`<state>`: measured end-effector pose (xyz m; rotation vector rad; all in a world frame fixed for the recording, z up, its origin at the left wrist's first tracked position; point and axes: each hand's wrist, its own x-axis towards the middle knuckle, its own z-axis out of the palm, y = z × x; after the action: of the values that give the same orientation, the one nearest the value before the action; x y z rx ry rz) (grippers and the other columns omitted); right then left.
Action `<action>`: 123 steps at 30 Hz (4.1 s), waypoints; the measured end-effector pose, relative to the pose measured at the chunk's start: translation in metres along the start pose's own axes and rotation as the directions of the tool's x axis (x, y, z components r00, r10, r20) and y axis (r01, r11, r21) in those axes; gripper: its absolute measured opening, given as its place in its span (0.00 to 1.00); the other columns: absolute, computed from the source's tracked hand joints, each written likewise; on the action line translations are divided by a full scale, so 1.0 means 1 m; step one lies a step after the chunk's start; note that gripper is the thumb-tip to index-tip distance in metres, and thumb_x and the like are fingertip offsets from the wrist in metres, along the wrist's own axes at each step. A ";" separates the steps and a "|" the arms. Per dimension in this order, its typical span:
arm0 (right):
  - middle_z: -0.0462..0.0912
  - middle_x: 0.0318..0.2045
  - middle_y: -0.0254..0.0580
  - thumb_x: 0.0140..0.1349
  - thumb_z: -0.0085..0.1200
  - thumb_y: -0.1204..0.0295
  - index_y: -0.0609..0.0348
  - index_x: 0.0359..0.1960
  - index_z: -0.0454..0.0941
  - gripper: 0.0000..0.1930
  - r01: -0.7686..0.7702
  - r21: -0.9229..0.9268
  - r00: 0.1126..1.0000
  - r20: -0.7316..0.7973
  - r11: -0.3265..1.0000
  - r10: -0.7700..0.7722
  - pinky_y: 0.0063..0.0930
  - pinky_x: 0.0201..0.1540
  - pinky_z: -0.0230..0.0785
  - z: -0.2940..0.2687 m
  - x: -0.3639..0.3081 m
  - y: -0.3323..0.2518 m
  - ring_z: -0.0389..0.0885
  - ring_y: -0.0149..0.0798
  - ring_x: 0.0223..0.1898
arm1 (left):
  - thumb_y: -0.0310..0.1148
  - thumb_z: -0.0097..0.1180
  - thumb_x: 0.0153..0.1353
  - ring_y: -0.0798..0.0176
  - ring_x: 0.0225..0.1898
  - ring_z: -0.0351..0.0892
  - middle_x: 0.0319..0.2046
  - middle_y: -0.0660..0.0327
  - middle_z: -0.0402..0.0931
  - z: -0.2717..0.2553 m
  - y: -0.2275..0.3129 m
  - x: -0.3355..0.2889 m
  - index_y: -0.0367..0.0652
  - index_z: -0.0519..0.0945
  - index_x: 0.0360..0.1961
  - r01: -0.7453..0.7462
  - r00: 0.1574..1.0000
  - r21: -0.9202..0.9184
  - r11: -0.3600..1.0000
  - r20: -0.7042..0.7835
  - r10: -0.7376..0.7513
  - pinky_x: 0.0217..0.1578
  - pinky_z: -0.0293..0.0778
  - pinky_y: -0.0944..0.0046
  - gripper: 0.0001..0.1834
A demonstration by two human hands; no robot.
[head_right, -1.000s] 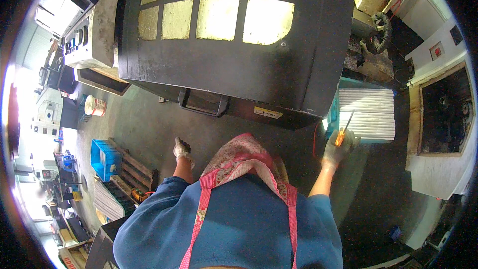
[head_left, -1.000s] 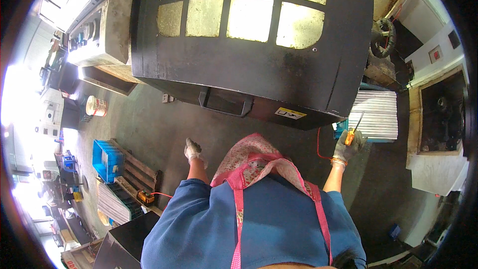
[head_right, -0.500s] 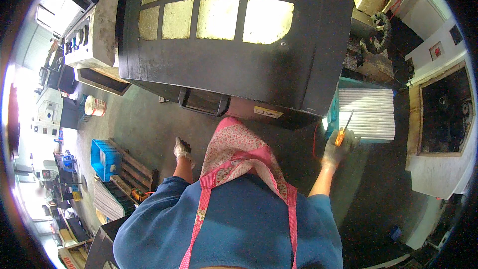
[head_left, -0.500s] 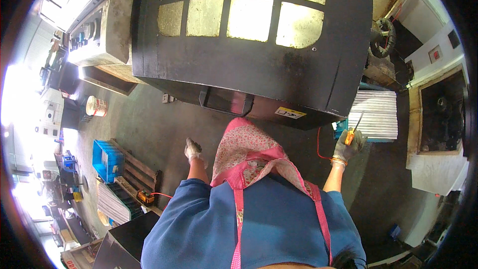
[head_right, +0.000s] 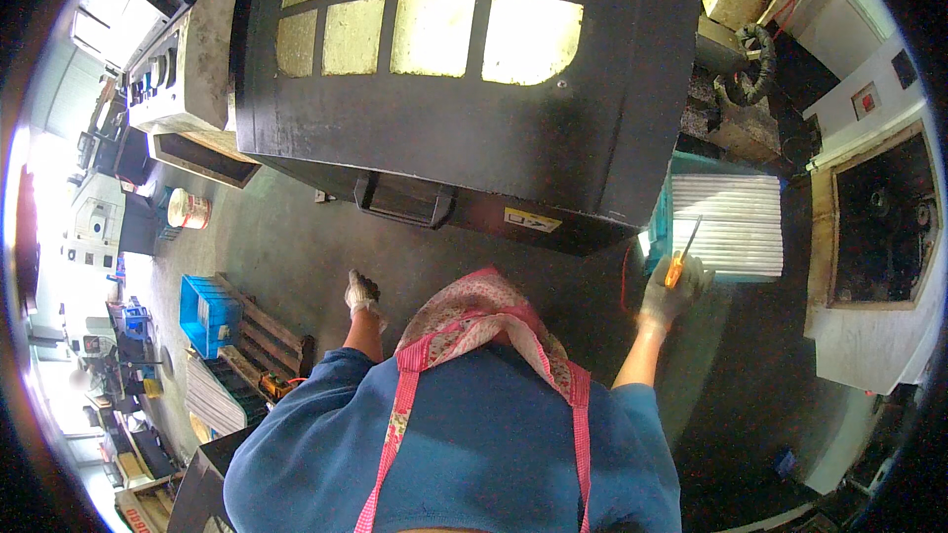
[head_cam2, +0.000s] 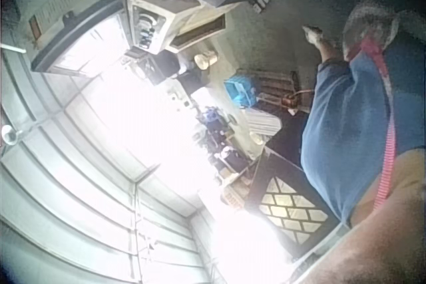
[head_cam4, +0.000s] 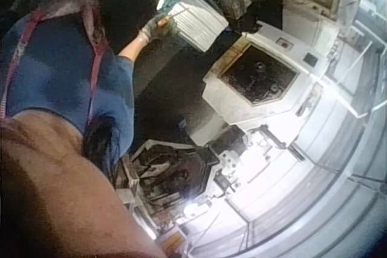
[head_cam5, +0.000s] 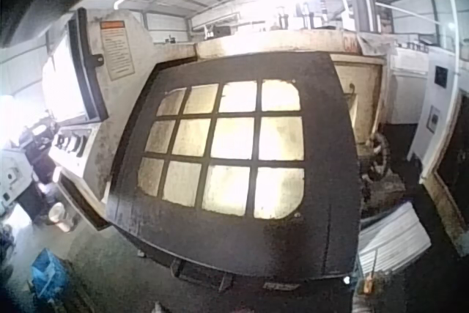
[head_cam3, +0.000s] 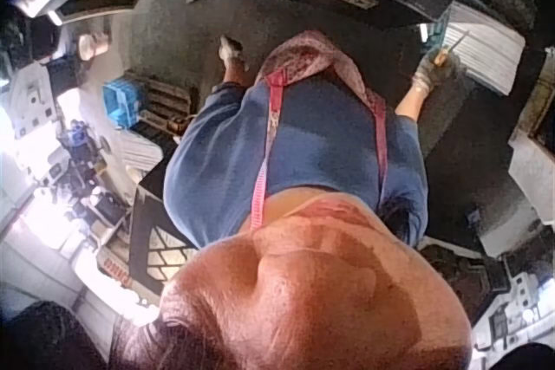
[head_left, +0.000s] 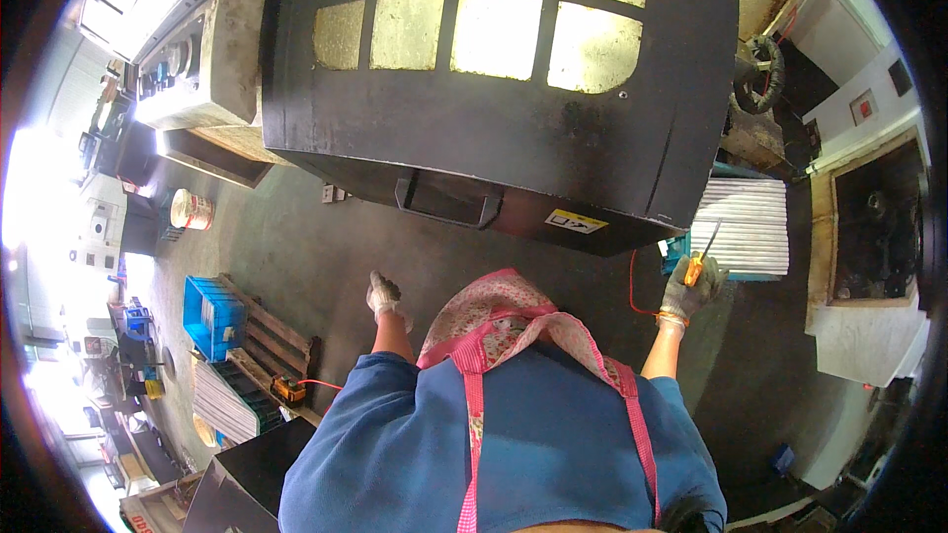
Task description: The person operates a CNC machine to process industrial metal parts by hand, opening and closing the machine door and placing metal parts into a tray.
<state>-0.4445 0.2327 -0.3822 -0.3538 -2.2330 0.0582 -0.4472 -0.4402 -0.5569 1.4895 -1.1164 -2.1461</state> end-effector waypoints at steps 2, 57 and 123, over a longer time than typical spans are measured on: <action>0.85 0.43 0.44 0.72 0.60 0.56 0.56 0.42 0.81 0.16 -0.011 0.005 1.000 0.023 1.000 0.011 0.62 0.74 0.61 -0.001 0.000 0.000 0.84 0.50 0.51 | 0.62 0.51 0.72 0.51 0.31 0.78 0.28 0.60 0.78 0.001 0.003 -0.005 0.57 0.76 0.39 -0.014 1.000 0.084 0.996 0.012 0.013 0.32 0.72 0.47 0.21; 0.86 0.40 0.45 0.71 0.62 0.56 0.58 0.41 0.82 0.16 -0.034 0.011 0.999 0.018 0.999 0.033 0.59 0.73 0.64 -0.006 0.005 -0.007 0.85 0.52 0.48 | 0.49 0.57 0.73 0.58 0.20 0.70 0.21 0.64 0.71 0.012 0.002 -0.017 0.54 0.75 0.31 -0.011 1.000 -0.101 0.995 0.011 0.013 0.23 0.65 0.54 0.16; 0.84 0.42 0.45 0.73 0.57 0.58 0.56 0.40 0.80 0.14 -0.010 0.020 1.000 0.022 1.000 0.010 0.62 0.76 0.57 -0.005 0.005 -0.007 0.82 0.52 0.50 | 0.52 0.61 0.71 0.63 0.13 0.65 0.16 0.67 0.68 0.024 0.007 -0.041 0.54 0.75 0.28 -0.110 0.993 0.104 0.989 -0.019 0.113 0.17 0.60 0.59 0.19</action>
<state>-0.4451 0.2271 -0.3747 -0.3549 -2.2504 0.0902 -0.4529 -0.4089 -0.5204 1.4558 -1.2869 -2.0177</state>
